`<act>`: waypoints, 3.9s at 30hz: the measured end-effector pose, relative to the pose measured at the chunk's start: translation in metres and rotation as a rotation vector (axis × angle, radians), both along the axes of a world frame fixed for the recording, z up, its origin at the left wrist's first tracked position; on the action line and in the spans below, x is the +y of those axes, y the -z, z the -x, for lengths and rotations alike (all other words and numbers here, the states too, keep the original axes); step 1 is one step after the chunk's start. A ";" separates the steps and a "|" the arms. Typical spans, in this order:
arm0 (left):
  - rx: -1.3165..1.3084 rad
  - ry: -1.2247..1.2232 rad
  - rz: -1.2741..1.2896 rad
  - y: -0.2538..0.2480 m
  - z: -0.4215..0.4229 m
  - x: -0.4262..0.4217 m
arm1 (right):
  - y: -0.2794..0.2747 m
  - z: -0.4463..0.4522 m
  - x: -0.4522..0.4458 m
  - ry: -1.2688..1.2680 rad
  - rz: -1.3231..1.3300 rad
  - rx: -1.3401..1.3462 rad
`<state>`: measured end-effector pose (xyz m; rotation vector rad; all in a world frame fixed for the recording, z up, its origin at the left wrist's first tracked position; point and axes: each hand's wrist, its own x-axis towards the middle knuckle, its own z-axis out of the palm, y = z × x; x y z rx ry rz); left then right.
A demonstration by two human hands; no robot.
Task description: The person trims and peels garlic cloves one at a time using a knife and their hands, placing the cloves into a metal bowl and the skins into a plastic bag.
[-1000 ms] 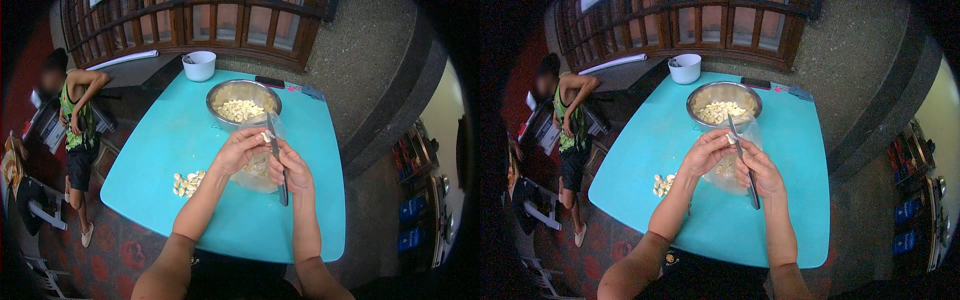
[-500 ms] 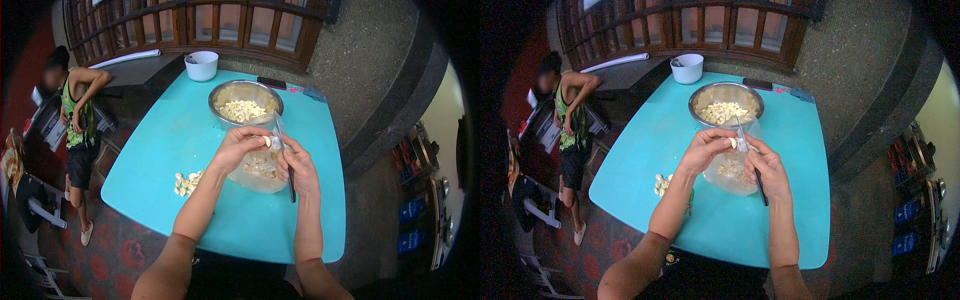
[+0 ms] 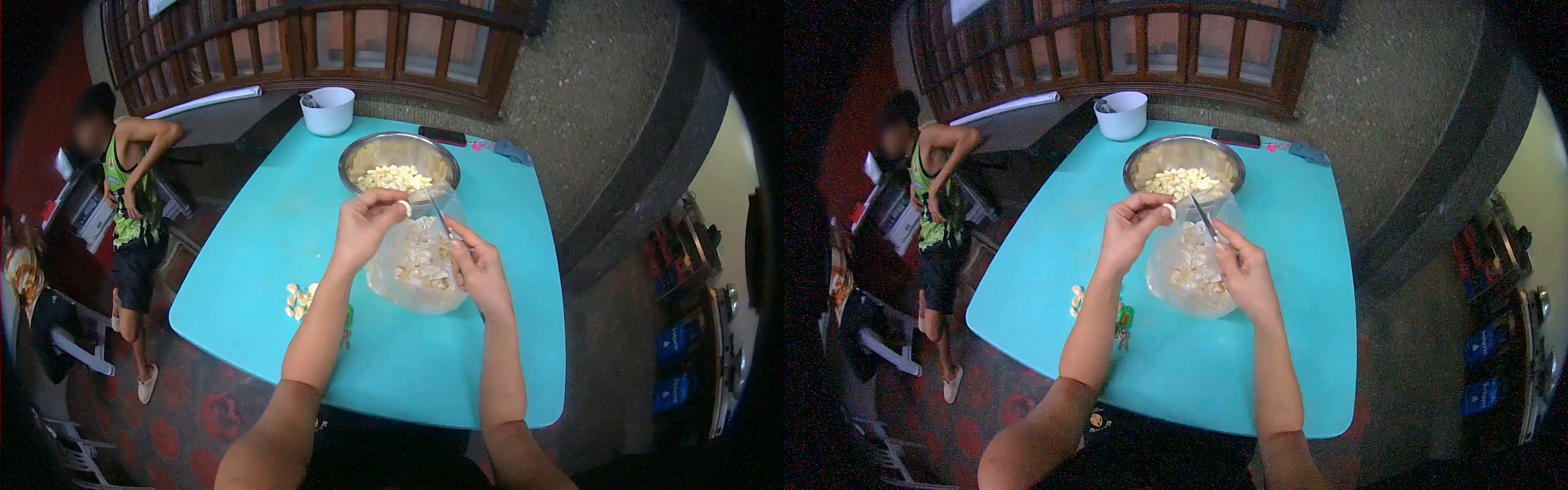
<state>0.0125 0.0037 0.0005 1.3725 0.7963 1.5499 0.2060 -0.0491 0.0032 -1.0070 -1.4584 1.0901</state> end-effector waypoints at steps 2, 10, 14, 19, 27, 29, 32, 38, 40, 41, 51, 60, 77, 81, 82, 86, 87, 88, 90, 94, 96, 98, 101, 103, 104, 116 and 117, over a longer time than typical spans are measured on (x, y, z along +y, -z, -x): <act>0.058 -0.122 -0.054 0.001 0.004 0.013 | 0.010 0.001 0.006 0.062 -0.062 -0.168; 0.516 -0.408 -0.161 0.016 0.027 0.124 | 0.014 0.002 0.007 0.136 -0.136 -0.503; 0.627 -0.333 -0.112 0.011 0.073 0.092 | 0.034 -0.001 0.020 0.054 -0.157 -0.379; 1.031 -0.125 0.064 0.031 0.118 0.049 | 0.018 0.004 0.009 0.050 -0.118 -0.472; 1.461 -0.031 0.266 0.081 0.097 -0.007 | 0.018 0.007 0.007 0.011 -0.136 -0.488; 1.546 -0.075 0.345 0.078 0.090 -0.013 | 0.017 0.008 0.006 0.012 -0.131 -0.492; 1.562 -0.095 0.339 0.090 0.094 -0.007 | 0.010 0.008 0.004 0.012 -0.106 -0.499; 1.397 -0.174 0.242 0.066 0.097 -0.008 | 0.013 0.006 0.006 -0.008 -0.116 -0.452; 1.165 -0.178 0.187 0.038 0.092 -0.010 | 0.015 0.006 0.006 -0.019 -0.110 -0.432; 1.048 -0.177 0.160 0.023 0.087 -0.013 | 0.018 0.006 0.008 -0.034 -0.094 -0.407; -0.011 0.224 0.156 -0.009 -0.009 -0.014 | -0.002 0.011 -0.005 -0.081 0.053 -0.001; -0.080 0.220 0.220 0.007 -0.015 0.002 | 0.000 0.012 -0.001 -0.138 0.028 0.065; -0.116 0.181 0.155 0.002 -0.020 -0.008 | 0.006 0.019 0.002 -0.050 -0.087 0.052; -0.100 0.138 0.097 0.004 -0.027 -0.011 | 0.006 0.018 0.002 -0.092 -0.018 0.175; -0.083 0.119 0.065 0.006 -0.029 -0.012 | 0.007 0.016 0.002 -0.113 0.014 0.219; -0.013 0.038 0.005 0.002 -0.033 -0.017 | 0.009 0.020 0.004 -0.093 -0.004 0.268; 0.005 0.016 0.007 0.000 -0.034 -0.019 | 0.009 0.021 0.004 -0.091 0.005 0.279; 0.024 -0.012 -0.021 0.001 -0.035 -0.020 | 0.009 0.020 0.004 -0.090 0.014 0.290; 0.061 -0.070 -0.075 0.002 -0.037 -0.020 | 0.012 0.019 0.005 -0.098 0.035 0.313; 0.205 -0.222 -0.251 0.004 -0.042 -0.021 | 0.013 0.018 0.006 -0.140 0.095 0.386; 0.273 -0.290 -0.357 0.001 -0.042 -0.023 | 0.010 0.019 0.004 -0.137 0.109 0.392; 0.313 -0.312 -0.406 0.003 -0.041 -0.022 | 0.007 0.018 0.002 -0.146 0.122 0.396; 0.358 -0.347 -0.452 0.004 -0.039 -0.019 | 0.006 0.015 0.002 -0.175 0.142 0.387; 0.354 -0.346 -0.473 0.003 -0.037 -0.017 | 0.004 0.016 0.001 -0.183 0.161 0.366; 0.335 -0.335 -0.483 0.003 -0.036 -0.017 | 0.005 0.015 0.002 -0.192 0.160 0.361; 0.427 -0.397 -0.528 0.001 -0.033 -0.020 | 0.007 0.018 0.001 -0.212 0.182 0.393; 0.441 -0.420 -0.555 0.003 -0.035 -0.020 | 0.009 0.019 0.002 -0.214 0.178 0.406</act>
